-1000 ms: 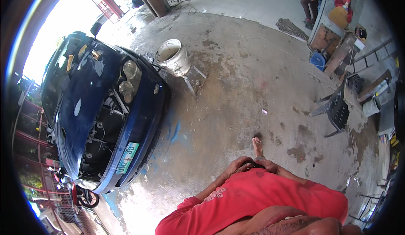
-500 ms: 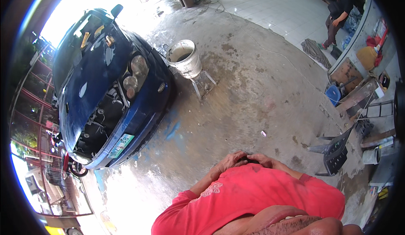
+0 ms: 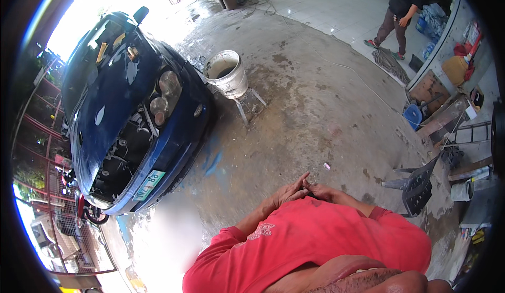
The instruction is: The person uses a sanding block to rub the hood of a dark blue car in a garage. They repeatedly dip the block into a bucket of liquid and continue buffing the surface. Other people are visible in the background.
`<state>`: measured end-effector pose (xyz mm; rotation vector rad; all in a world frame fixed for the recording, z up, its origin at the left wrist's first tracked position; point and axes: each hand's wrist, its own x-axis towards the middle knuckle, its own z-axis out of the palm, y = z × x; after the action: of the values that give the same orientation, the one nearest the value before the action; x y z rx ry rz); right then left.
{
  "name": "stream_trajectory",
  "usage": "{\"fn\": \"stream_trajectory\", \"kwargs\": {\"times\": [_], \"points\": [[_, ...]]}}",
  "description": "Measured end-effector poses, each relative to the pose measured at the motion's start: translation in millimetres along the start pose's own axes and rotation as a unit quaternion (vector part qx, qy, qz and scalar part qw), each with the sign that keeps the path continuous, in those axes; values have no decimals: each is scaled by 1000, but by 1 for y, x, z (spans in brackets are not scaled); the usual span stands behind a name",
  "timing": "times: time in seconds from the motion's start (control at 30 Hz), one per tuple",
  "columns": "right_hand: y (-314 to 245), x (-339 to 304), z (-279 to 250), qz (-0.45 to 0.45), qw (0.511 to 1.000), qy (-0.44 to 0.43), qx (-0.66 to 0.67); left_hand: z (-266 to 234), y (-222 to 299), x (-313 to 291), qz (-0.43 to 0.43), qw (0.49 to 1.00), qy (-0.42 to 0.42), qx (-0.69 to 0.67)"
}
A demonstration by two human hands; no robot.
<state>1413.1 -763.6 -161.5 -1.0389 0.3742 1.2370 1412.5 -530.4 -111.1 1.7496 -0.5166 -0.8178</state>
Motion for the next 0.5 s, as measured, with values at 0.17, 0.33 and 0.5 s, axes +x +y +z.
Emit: {"fn": "stream_trajectory", "kwargs": {"times": [0.17, 0.33, 0.5], "points": [[19, 25, 22, 0, 999, -24, 46, 1, -38, -8, -42, 999, -4, -14], [-12, 12, 47, -100, 918, 85, -375, -2, -68, -29, 6, 995, -30, -90], [-115, -158, 89, -379, 807, 193, -409, -96, 42, -117, -130, 972, 86, 173]]}}
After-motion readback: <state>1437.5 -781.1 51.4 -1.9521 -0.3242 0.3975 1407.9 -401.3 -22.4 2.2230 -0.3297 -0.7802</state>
